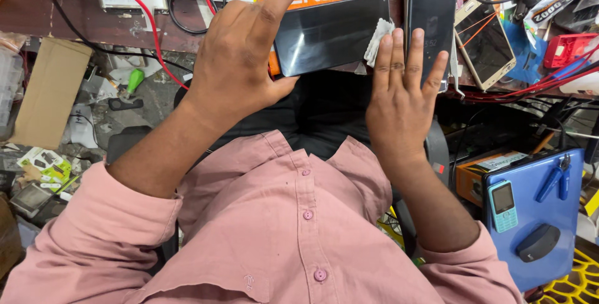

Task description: The person pries open the back of a smartphone using a blue pry tool, works around the battery compartment of the opened phone, then presses the back cover onto a blue phone and snaps it closed. They then wipe the phone's screen with a cloth and set the phone on the cluttered workbench.

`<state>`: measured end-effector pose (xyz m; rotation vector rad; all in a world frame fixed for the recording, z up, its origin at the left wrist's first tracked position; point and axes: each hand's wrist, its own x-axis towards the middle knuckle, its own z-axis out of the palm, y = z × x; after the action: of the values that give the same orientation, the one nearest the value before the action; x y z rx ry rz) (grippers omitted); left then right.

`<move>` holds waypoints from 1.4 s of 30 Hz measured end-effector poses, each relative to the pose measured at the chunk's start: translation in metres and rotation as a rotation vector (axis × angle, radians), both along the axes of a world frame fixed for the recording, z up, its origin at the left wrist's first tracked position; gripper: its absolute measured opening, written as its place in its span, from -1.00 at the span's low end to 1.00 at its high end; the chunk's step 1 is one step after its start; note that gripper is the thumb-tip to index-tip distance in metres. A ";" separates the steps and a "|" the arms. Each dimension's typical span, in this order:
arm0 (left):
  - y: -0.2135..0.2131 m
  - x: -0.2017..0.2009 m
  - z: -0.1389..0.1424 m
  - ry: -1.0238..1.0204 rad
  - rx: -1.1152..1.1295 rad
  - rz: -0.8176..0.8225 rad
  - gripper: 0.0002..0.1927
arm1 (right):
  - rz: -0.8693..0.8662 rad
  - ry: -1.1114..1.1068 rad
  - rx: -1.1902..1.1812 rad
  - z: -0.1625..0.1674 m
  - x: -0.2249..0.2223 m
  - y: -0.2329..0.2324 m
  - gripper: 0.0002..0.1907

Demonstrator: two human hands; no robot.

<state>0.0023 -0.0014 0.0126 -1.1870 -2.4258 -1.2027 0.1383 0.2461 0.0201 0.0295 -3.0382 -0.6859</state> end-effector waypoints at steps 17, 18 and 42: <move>-0.003 -0.001 -0.007 0.018 -0.042 -0.016 0.00 | 0.198 -0.022 -0.131 -0.012 -0.005 -0.094 -0.37; -0.003 0.000 -0.007 0.014 -0.041 -0.016 0.01 | 0.206 -0.017 -0.162 -0.011 -0.006 -0.092 -0.36; 0.022 0.004 0.013 -0.008 -0.078 0.024 0.39 | -0.126 0.542 -0.879 0.071 0.004 0.097 -0.47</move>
<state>0.0061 0.0201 0.0256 -1.1726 -2.5064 -1.1174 0.1424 0.3435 0.0914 -0.3068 -2.5418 0.5847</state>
